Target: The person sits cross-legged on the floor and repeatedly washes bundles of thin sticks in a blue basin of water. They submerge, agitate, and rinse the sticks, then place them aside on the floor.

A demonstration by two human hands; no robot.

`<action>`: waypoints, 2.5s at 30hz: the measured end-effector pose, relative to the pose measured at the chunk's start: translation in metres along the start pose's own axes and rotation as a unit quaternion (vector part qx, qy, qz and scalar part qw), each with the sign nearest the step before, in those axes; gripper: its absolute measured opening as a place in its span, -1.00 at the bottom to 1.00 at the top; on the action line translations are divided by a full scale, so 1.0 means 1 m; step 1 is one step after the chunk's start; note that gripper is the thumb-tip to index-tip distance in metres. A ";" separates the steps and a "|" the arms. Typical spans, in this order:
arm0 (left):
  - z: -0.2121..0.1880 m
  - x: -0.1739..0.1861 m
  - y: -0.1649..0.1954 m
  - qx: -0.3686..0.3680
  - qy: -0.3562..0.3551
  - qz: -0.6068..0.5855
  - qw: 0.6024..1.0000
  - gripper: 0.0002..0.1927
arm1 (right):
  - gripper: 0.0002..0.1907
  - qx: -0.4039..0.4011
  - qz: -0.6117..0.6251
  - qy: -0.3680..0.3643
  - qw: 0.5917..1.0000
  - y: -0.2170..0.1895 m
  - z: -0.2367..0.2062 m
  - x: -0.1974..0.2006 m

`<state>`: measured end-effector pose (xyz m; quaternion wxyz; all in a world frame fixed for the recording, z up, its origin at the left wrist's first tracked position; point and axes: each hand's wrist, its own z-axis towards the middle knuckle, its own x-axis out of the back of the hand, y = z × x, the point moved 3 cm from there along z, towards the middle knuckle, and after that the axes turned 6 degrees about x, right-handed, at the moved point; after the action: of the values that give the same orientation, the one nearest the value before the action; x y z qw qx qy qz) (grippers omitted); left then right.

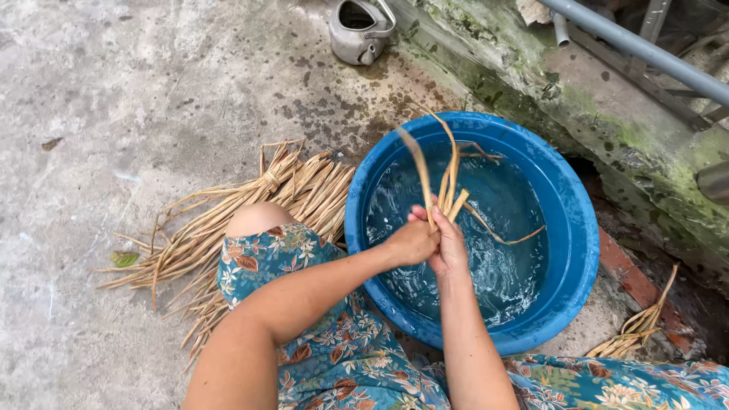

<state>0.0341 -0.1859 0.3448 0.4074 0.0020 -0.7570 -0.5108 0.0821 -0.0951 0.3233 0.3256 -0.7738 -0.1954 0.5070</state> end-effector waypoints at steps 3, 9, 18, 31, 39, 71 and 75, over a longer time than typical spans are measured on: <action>0.002 -0.027 -0.011 0.050 -0.078 0.054 0.994 -0.64 | -0.55 -0.008 -0.002 0.072 0.997 0.021 0.012 0.033; -0.027 -0.031 0.021 0.043 -0.149 0.111 0.982 -0.67 | -0.81 -0.012 0.083 0.156 0.984 0.038 0.049 0.146; -0.029 0.027 0.043 0.006 -0.097 -0.084 0.992 -0.73 | -0.45 0.092 0.190 0.230 0.950 -0.047 0.003 0.131; -0.002 -0.041 0.003 0.069 -0.124 0.070 0.987 -0.62 | -0.77 -0.020 0.042 0.082 0.996 0.025 0.042 0.093; -0.055 -0.015 0.048 0.004 -0.244 -0.006 0.970 -0.58 | -0.59 0.034 0.162 0.264 0.950 -0.035 0.022 0.207; -0.044 0.036 0.027 0.038 -0.161 -0.065 0.984 -0.52 | -0.13 0.099 0.208 0.213 0.950 -0.047 0.000 0.141; -0.031 0.045 0.023 0.078 -0.102 -0.098 0.987 -0.54 | -0.05 0.076 0.111 0.012 0.991 -0.052 0.011 0.080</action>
<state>0.0326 -0.2177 0.3952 0.2742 0.0560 -0.8283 -0.4854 0.1061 -0.0037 0.3039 0.3277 -0.7695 -0.0656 0.5442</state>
